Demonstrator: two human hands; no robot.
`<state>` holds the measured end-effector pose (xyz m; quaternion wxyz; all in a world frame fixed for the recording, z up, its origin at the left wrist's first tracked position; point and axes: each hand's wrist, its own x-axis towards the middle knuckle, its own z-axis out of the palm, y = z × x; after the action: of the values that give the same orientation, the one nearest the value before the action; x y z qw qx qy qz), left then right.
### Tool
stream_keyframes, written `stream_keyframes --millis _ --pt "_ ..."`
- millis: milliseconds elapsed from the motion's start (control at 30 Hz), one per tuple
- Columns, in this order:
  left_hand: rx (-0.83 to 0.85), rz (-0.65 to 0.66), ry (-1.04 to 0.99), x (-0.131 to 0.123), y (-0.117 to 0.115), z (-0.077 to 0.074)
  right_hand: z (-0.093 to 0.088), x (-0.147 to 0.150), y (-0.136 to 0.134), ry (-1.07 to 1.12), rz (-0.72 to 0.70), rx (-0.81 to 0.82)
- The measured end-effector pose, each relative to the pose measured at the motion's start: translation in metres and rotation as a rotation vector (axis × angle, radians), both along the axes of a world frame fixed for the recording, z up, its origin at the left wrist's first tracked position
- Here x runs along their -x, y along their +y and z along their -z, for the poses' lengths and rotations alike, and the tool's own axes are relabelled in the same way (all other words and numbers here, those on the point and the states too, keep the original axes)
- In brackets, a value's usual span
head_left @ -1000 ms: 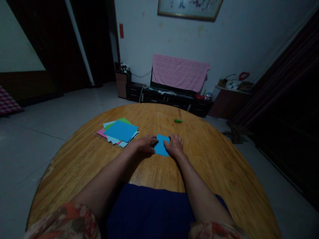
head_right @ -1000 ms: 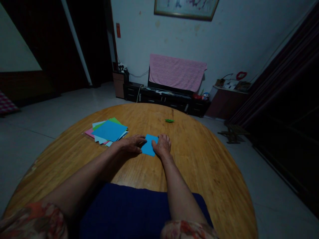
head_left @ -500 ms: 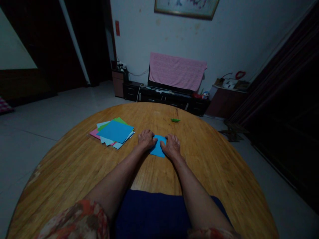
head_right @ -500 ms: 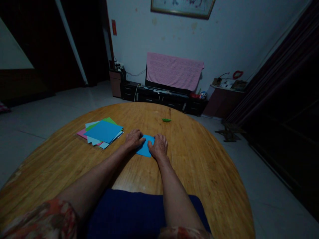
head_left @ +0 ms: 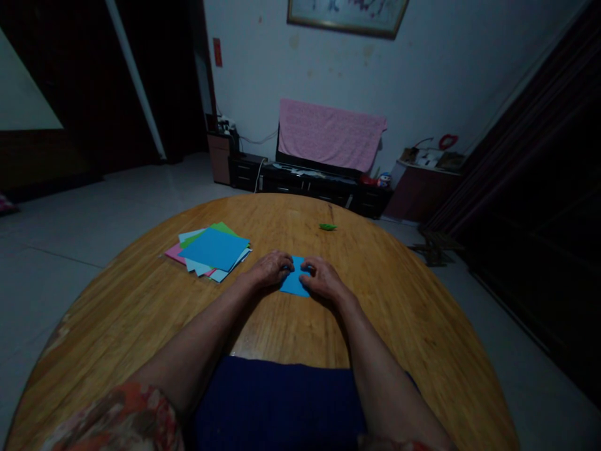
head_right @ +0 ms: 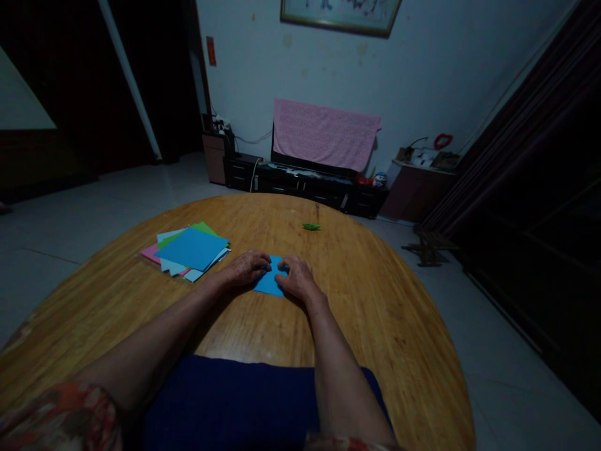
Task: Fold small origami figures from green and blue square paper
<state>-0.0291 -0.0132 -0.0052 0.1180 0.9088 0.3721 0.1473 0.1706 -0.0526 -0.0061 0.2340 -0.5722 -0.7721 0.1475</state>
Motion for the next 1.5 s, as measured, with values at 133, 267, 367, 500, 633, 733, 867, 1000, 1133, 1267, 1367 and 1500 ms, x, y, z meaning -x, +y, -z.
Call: stream_keyframes --millis 133,267,367,500,633,733,867,1000,1133,1267,1367,1500 --pt "0.009 0.005 -0.043 0.003 0.000 0.005 -0.014 -0.014 -0.008 -0.013 -0.199 0.223" --pt "0.002 0.019 -0.078 0.006 0.000 0.008 -0.012 -0.020 -0.011 -0.033 -0.231 0.247" --pt "0.000 0.029 -0.087 0.006 0.000 0.009 -0.007 -0.022 -0.011 -0.012 -0.254 0.218" --pt "-0.007 0.031 -0.099 0.006 -0.001 0.010 -0.003 -0.023 -0.013 0.029 -0.242 0.161" --pt "0.000 0.015 -0.111 0.007 -0.002 0.012 -0.001 -0.022 -0.013 0.040 -0.222 0.131" --pt "0.016 -0.002 -0.117 0.007 -0.003 0.010 0.000 -0.021 -0.014 0.041 -0.222 0.116" --pt "0.078 0.008 -0.102 0.009 -0.005 0.003 0.000 -0.017 -0.014 0.031 -0.182 0.067" --pt "0.142 0.006 -0.116 0.010 -0.007 0.000 0.001 -0.012 -0.012 0.091 -0.120 0.025" --pt "0.185 0.004 -0.168 0.010 -0.007 0.002 0.001 -0.010 -0.010 0.244 -0.096 0.095" --pt "0.200 0.030 -0.253 0.010 -0.006 0.007 -0.004 -0.013 -0.014 0.314 -0.140 0.191" --pt "0.237 0.023 -0.279 0.009 -0.005 0.008 -0.007 -0.013 -0.014 0.270 -0.155 0.148" --pt "0.219 -0.065 -0.278 0.005 -0.005 0.007 -0.001 -0.008 -0.008 0.224 -0.009 0.047"
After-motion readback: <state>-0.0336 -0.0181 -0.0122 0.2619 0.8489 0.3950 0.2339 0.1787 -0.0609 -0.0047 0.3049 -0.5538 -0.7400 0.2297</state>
